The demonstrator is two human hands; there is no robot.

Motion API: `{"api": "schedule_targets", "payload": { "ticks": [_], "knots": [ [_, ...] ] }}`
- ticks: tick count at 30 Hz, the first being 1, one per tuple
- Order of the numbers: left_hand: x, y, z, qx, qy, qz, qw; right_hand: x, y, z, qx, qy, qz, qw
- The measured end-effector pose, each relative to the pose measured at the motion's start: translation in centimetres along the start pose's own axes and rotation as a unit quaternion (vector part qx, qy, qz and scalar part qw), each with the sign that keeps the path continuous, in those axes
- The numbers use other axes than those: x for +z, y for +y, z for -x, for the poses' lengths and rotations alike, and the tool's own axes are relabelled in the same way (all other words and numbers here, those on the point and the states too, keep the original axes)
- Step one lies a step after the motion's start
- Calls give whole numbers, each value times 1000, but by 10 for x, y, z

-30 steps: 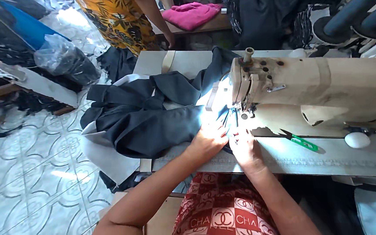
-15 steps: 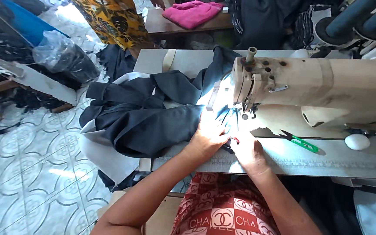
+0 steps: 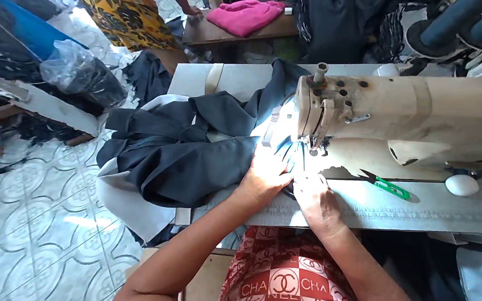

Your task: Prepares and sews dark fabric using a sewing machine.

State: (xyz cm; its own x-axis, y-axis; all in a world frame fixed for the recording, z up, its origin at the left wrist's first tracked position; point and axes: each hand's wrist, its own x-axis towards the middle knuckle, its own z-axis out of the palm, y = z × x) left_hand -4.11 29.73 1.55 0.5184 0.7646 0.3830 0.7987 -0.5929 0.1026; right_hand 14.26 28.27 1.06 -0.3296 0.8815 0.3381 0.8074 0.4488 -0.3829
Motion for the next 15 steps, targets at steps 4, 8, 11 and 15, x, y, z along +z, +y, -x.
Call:
{"api": "schedule_targets", "payload": {
  "ticks": [4,8,11,15],
  "knots": [
    [3,-11,-10,-3,11,-2,1000,8,8,-15,5,21,-24,999],
    [4,-23,-25,-12,-17,6,1000,14,13,-35,13,48,-33,998],
    [5,-29,-29,-14,-20,5,1000,18,15,-46,12,63,0,998],
    [11,-34,-29,-15,-19,-2,1000,17,24,-50,34,-6,-11,999]
  ]
}}
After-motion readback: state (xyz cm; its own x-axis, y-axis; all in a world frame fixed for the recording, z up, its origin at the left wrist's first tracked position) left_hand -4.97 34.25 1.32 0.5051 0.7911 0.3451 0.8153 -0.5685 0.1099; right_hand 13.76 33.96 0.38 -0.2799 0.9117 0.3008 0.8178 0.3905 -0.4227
